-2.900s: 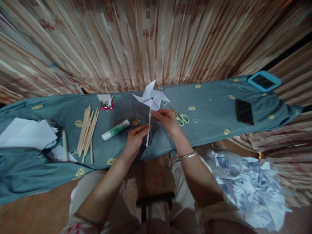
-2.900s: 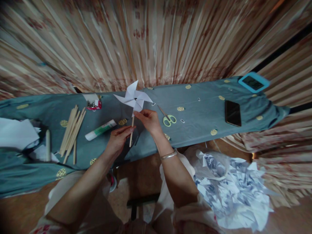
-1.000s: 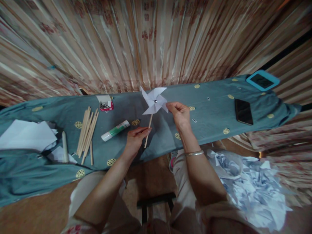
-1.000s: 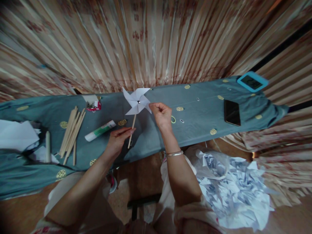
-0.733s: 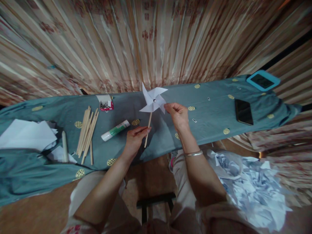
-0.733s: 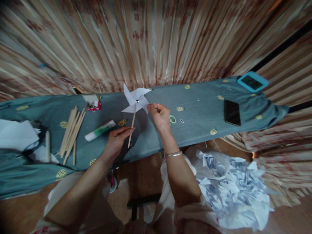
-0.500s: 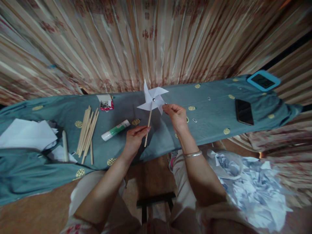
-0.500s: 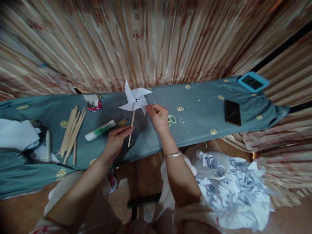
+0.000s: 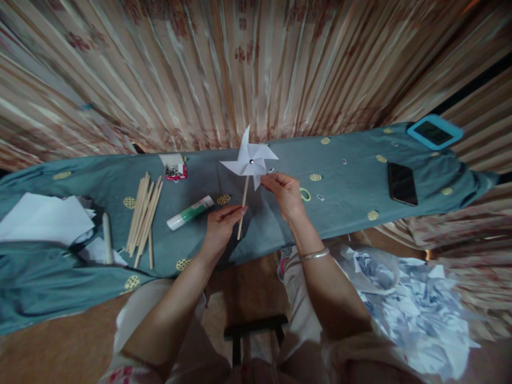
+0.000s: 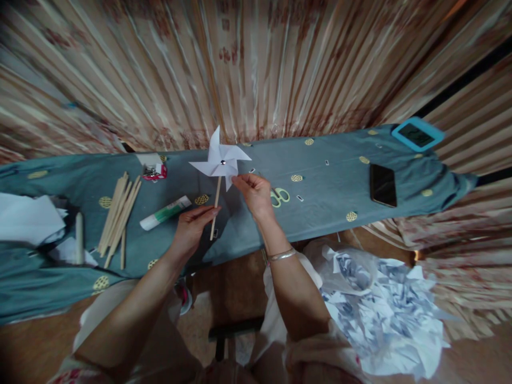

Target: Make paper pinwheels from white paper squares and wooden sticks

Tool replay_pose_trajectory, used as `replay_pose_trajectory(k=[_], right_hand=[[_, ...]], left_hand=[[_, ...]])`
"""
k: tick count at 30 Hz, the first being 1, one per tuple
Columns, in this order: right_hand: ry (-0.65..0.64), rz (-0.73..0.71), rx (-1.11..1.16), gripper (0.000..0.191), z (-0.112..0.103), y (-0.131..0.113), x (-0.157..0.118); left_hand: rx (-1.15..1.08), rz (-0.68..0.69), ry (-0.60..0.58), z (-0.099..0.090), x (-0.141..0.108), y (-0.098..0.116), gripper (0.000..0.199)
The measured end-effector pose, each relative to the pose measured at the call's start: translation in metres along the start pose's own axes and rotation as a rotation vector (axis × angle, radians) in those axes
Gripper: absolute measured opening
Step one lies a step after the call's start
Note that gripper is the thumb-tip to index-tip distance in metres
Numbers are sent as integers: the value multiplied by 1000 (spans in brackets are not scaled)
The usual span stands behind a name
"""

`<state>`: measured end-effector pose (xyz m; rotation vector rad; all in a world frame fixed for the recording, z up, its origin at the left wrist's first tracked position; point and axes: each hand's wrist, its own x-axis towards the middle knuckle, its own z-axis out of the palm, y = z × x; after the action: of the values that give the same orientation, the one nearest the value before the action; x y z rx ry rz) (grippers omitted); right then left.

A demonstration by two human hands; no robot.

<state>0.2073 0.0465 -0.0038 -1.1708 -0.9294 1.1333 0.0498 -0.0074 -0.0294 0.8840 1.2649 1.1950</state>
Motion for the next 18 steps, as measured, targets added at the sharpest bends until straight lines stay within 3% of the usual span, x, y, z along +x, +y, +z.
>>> replay_pose_trajectory(k=[18], right_hand=[[-109, 20, -41, 41, 4, 2, -3]], left_hand=[[18, 2, -1, 1, -1, 1, 26]])
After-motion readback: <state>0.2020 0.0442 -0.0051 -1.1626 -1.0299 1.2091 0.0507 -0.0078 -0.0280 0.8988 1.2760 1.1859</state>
